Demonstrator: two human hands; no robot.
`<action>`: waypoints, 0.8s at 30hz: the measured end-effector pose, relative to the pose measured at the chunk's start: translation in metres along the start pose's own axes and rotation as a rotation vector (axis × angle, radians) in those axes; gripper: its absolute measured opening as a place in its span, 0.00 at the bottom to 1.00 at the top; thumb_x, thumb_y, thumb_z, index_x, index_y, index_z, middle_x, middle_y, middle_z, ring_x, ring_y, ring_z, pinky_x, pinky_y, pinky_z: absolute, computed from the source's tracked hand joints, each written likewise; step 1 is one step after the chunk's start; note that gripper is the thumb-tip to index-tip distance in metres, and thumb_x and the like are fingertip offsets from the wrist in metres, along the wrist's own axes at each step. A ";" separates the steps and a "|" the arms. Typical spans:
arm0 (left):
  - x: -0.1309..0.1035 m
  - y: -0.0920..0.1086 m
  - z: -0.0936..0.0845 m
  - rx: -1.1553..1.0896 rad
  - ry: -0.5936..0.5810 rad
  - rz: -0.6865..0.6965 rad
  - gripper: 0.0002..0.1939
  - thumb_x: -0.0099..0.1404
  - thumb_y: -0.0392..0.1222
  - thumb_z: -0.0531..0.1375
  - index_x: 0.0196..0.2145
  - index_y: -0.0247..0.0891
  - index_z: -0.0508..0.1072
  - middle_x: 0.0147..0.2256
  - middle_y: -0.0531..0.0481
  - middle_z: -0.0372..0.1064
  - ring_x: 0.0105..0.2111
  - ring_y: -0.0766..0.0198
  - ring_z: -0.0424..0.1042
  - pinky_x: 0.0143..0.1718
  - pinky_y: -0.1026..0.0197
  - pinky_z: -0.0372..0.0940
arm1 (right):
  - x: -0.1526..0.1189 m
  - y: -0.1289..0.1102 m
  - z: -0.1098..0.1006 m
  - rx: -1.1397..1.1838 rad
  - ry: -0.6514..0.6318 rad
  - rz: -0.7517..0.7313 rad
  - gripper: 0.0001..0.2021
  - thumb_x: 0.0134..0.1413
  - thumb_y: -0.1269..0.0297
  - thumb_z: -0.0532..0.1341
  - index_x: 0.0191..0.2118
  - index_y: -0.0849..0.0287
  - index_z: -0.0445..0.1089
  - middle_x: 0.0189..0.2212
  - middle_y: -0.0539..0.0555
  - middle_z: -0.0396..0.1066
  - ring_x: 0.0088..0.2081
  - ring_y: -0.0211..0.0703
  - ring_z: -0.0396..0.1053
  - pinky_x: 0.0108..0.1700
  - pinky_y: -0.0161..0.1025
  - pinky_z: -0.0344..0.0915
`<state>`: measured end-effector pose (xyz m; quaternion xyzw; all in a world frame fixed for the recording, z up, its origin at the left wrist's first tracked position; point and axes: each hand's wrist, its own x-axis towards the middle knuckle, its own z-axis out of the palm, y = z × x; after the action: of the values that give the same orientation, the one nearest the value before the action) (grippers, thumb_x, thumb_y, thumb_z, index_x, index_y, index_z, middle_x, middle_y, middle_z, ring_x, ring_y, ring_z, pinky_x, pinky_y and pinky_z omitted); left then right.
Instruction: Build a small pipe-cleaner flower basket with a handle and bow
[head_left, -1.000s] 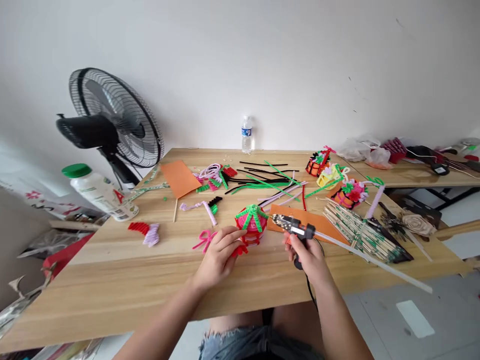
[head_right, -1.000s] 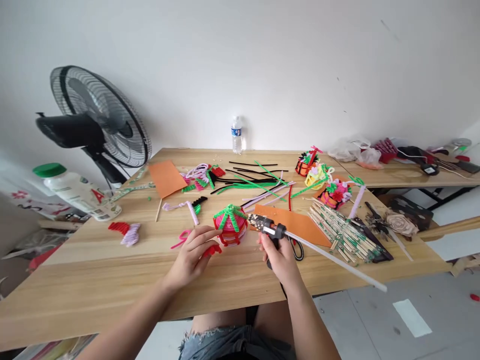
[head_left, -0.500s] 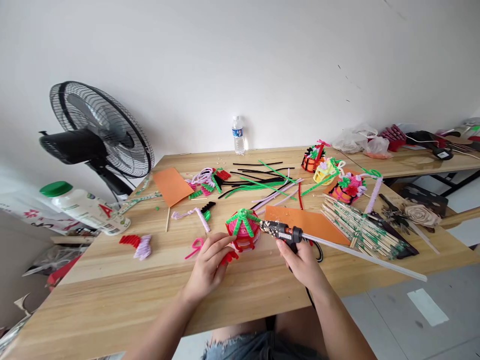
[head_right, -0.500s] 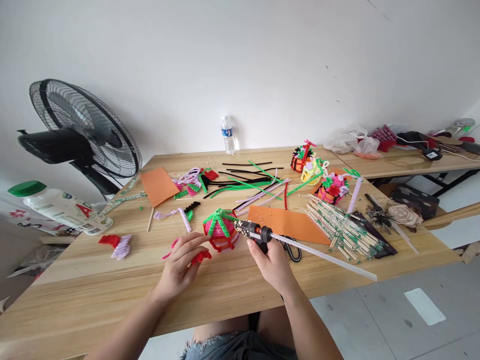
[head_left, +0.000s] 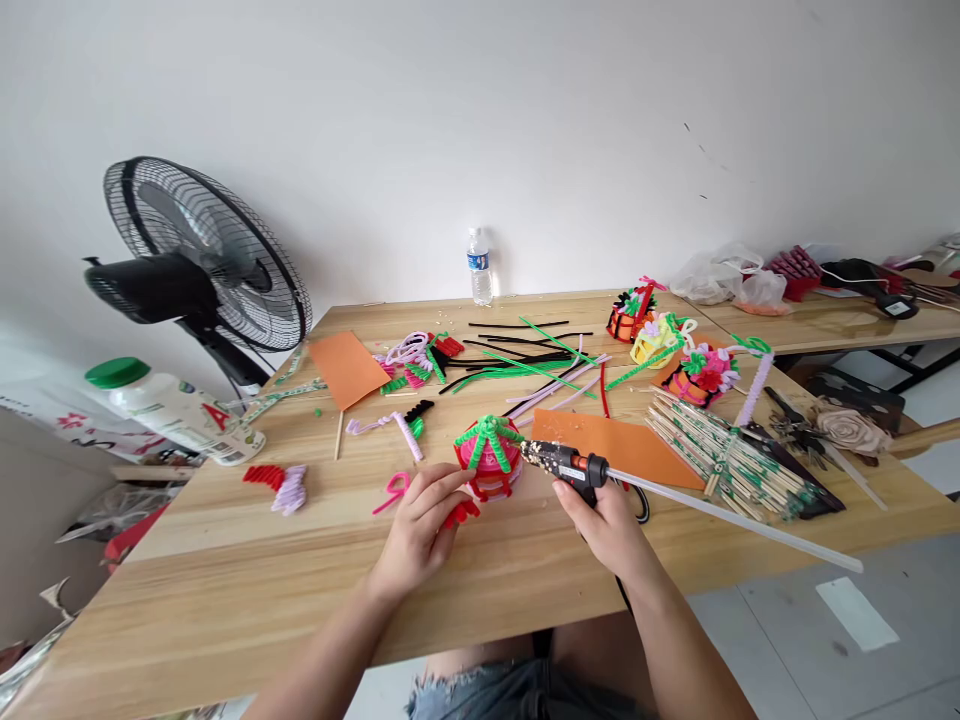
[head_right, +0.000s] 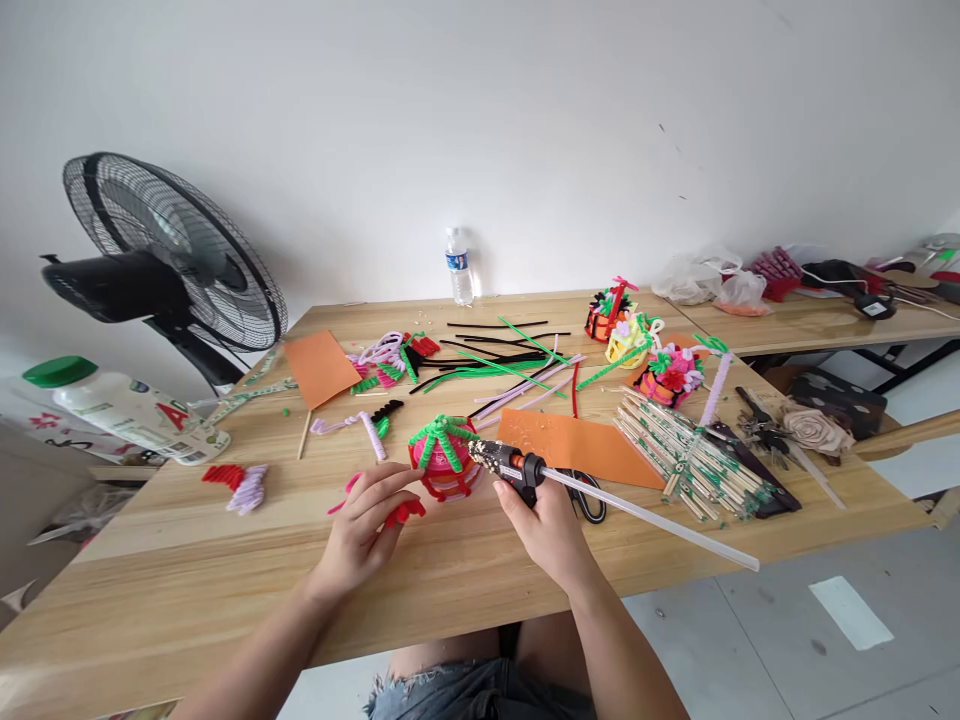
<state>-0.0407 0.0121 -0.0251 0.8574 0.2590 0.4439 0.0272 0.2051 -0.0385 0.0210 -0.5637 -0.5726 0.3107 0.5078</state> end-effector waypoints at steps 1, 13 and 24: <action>0.001 0.000 0.000 0.001 0.003 0.004 0.13 0.63 0.25 0.53 0.42 0.37 0.70 0.48 0.40 0.72 0.49 0.52 0.66 0.45 0.49 0.67 | 0.000 0.000 0.000 -0.006 -0.027 0.002 0.12 0.54 0.52 0.62 0.30 0.55 0.74 0.16 0.49 0.66 0.24 0.45 0.70 0.23 0.35 0.64; 0.002 0.001 -0.001 0.004 0.012 0.005 0.12 0.65 0.27 0.52 0.42 0.38 0.70 0.47 0.41 0.73 0.48 0.52 0.68 0.44 0.49 0.68 | 0.001 0.004 -0.001 -0.097 -0.076 -0.058 0.12 0.58 0.54 0.59 0.37 0.55 0.75 0.27 0.53 0.75 0.33 0.49 0.74 0.36 0.40 0.70; -0.002 -0.001 0.001 -0.005 0.002 -0.010 0.12 0.65 0.27 0.53 0.42 0.38 0.71 0.48 0.41 0.72 0.49 0.52 0.67 0.45 0.48 0.68 | 0.001 0.009 -0.003 -0.166 -0.097 -0.093 0.13 0.59 0.57 0.58 0.44 0.55 0.74 0.39 0.55 0.77 0.43 0.51 0.73 0.49 0.45 0.67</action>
<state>-0.0413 0.0123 -0.0269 0.8556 0.2620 0.4454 0.0313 0.2107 -0.0361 0.0136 -0.5610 -0.6458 0.2652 0.4450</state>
